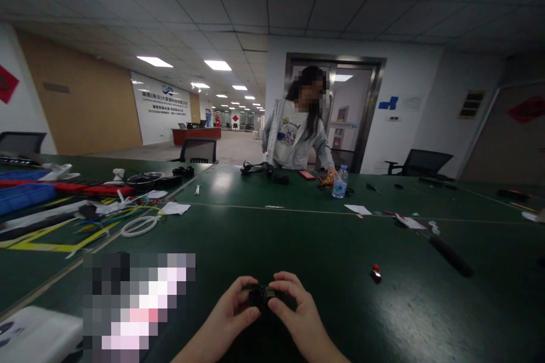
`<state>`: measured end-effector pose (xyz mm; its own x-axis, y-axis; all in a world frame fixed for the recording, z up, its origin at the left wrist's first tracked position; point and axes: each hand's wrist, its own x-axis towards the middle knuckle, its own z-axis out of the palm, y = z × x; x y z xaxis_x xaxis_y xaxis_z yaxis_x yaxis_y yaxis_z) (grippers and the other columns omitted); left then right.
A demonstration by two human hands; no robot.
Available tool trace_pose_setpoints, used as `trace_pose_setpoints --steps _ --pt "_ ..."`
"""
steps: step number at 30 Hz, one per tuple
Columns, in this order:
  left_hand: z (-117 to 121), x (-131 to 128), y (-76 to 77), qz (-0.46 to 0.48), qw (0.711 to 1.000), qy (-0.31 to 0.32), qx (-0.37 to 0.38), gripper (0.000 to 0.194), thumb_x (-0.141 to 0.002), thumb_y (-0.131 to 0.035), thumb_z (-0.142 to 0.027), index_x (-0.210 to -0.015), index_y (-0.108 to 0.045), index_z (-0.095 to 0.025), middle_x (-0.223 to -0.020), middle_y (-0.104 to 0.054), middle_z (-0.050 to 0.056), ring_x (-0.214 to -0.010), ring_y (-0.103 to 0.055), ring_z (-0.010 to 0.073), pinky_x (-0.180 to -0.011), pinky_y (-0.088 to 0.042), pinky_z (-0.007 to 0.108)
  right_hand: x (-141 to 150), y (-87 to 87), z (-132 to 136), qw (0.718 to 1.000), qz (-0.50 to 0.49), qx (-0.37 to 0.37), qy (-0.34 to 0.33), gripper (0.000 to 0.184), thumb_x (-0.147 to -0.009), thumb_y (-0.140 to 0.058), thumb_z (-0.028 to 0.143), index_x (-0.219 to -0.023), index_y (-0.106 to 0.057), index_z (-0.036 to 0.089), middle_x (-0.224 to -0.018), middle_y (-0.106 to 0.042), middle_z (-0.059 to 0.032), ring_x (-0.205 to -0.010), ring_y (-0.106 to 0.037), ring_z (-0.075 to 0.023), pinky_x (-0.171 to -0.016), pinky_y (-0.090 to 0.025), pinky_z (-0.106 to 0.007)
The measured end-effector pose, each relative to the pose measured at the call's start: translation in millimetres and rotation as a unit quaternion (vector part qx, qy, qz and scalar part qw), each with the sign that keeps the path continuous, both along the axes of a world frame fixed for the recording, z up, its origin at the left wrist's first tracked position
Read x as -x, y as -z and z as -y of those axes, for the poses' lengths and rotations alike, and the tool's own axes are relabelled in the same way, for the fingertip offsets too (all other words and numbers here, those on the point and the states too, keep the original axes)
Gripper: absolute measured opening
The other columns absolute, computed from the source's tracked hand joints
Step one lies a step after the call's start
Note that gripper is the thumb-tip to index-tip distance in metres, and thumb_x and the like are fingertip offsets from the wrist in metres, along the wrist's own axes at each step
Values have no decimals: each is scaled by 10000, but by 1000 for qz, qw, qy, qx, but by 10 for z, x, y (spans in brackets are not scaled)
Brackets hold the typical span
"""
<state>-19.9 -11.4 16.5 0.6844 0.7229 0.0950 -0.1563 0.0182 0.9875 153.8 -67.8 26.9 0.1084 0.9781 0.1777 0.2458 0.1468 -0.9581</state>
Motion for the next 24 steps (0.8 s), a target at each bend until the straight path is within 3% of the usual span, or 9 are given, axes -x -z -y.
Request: trace_pose_setpoints --steps 15,24 --pt "-6 -5 8 -8 1000 -18 2 369 -709 -683 -338 -1001 -481 -233 -852 -671 3 -791 -588 195 -691 -364 304 -10 -26 47 996 80 -20 -31 156 -737 -624 247 -888 -662 265 -1088 -566 -37 -1072 -508 -242 -921 -373 -388" --pt "0 -5 9 -9 1000 0 -11 385 -720 -661 -369 -1019 -457 -239 -872 -674 19 -820 -596 211 -698 -374 315 -19 -66 61 996 75 -3 -58 239 -736 -610 216 -967 -625 273 -1006 -618 -1 -970 -560 -222 -859 -407 -344"
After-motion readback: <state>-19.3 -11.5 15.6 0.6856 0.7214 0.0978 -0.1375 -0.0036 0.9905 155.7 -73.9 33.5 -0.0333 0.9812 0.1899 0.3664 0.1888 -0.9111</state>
